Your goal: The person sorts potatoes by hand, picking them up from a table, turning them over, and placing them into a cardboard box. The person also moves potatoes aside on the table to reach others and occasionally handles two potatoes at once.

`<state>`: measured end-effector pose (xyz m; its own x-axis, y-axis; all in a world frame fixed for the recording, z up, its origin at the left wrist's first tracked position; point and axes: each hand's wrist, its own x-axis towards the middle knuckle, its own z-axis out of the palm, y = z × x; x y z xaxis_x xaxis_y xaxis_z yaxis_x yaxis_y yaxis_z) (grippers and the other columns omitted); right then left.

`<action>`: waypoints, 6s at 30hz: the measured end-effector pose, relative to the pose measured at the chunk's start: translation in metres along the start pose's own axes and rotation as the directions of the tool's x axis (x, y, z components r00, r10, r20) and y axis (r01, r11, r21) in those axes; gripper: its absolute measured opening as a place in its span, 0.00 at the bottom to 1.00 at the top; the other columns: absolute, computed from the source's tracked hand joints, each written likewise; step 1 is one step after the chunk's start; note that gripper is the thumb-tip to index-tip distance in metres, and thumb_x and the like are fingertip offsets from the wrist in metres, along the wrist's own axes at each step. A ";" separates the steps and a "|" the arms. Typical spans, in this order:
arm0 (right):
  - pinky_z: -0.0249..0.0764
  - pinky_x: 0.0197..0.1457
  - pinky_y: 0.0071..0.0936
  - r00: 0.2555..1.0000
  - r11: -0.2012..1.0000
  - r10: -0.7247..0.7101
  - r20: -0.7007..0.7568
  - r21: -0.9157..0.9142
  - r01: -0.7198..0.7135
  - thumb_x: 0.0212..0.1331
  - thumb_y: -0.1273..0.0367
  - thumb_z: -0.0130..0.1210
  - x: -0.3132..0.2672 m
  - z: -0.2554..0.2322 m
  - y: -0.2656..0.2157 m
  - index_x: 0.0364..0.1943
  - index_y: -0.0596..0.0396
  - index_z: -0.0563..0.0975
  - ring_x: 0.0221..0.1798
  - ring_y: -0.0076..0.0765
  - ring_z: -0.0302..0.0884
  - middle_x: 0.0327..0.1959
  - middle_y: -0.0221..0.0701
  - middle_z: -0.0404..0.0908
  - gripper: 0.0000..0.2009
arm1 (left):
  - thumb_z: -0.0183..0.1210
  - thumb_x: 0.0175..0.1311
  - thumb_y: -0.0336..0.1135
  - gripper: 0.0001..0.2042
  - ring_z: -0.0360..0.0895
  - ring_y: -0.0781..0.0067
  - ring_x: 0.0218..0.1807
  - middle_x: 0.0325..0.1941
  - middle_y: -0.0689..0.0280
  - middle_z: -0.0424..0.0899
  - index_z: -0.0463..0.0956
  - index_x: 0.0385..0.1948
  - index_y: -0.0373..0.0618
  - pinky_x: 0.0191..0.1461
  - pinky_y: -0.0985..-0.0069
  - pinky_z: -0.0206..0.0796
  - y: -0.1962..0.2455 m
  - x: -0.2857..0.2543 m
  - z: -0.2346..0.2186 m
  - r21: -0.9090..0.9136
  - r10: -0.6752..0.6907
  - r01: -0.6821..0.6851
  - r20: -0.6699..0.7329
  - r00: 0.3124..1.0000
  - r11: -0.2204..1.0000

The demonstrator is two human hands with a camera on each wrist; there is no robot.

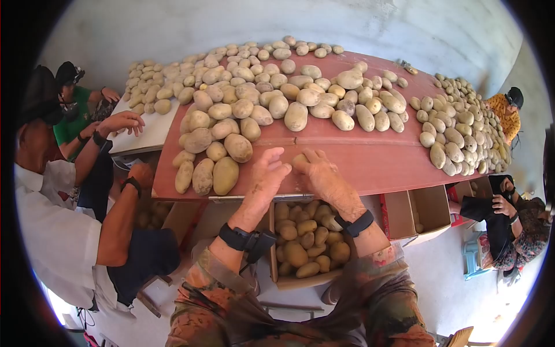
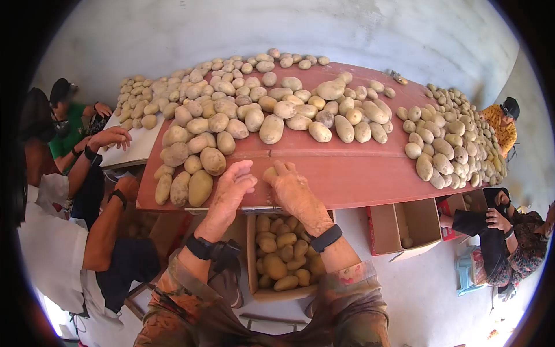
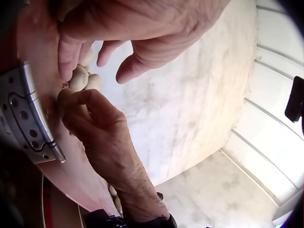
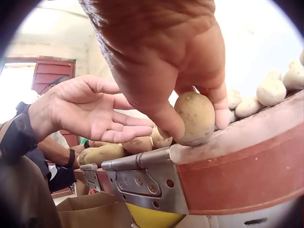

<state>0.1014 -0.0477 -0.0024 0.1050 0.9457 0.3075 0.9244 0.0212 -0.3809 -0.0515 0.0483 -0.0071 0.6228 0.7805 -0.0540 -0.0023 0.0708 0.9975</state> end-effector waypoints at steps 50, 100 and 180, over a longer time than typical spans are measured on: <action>0.76 0.48 0.37 0.908 0.926 -0.067 0.413 0.364 -0.097 0.54 0.70 0.60 0.006 -0.052 -0.019 0.43 0.58 0.79 0.42 0.44 0.81 0.36 0.38 0.83 0.12 | 0.56 0.61 0.30 0.27 0.61 0.60 0.70 0.69 0.52 0.65 0.66 0.64 0.38 0.70 0.69 0.54 0.015 0.003 -0.055 0.077 0.183 -0.167 -0.368 0.912 0.983; 0.70 0.63 0.45 0.898 0.854 0.367 0.244 0.294 -0.429 0.46 0.63 0.67 0.038 0.010 -0.032 0.65 0.53 0.65 0.59 0.58 0.74 0.58 0.54 0.74 0.38 | 0.59 0.63 0.31 0.22 0.72 0.68 0.58 0.61 0.55 0.70 0.70 0.60 0.39 0.56 0.72 0.70 0.011 -0.008 -0.045 -0.072 0.005 -0.007 -0.027 1.000 0.997; 0.81 0.39 0.42 0.955 0.844 0.274 -0.117 -0.447 -0.297 0.54 0.64 0.62 0.138 0.061 0.033 0.50 0.51 0.68 0.41 0.51 0.83 0.46 0.48 0.73 0.21 | 0.51 0.68 0.29 0.09 0.81 0.73 0.40 0.40 0.63 0.82 0.76 0.46 0.40 0.40 0.78 0.74 0.010 0.008 -0.013 -0.481 -0.066 0.054 -0.007 0.998 0.875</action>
<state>0.1238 0.1033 -0.0251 0.3964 0.8707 0.2911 0.9128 -0.4078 -0.0230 -0.0567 0.0627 0.0022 0.6160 0.7785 -0.1200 -0.3447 0.4034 0.8476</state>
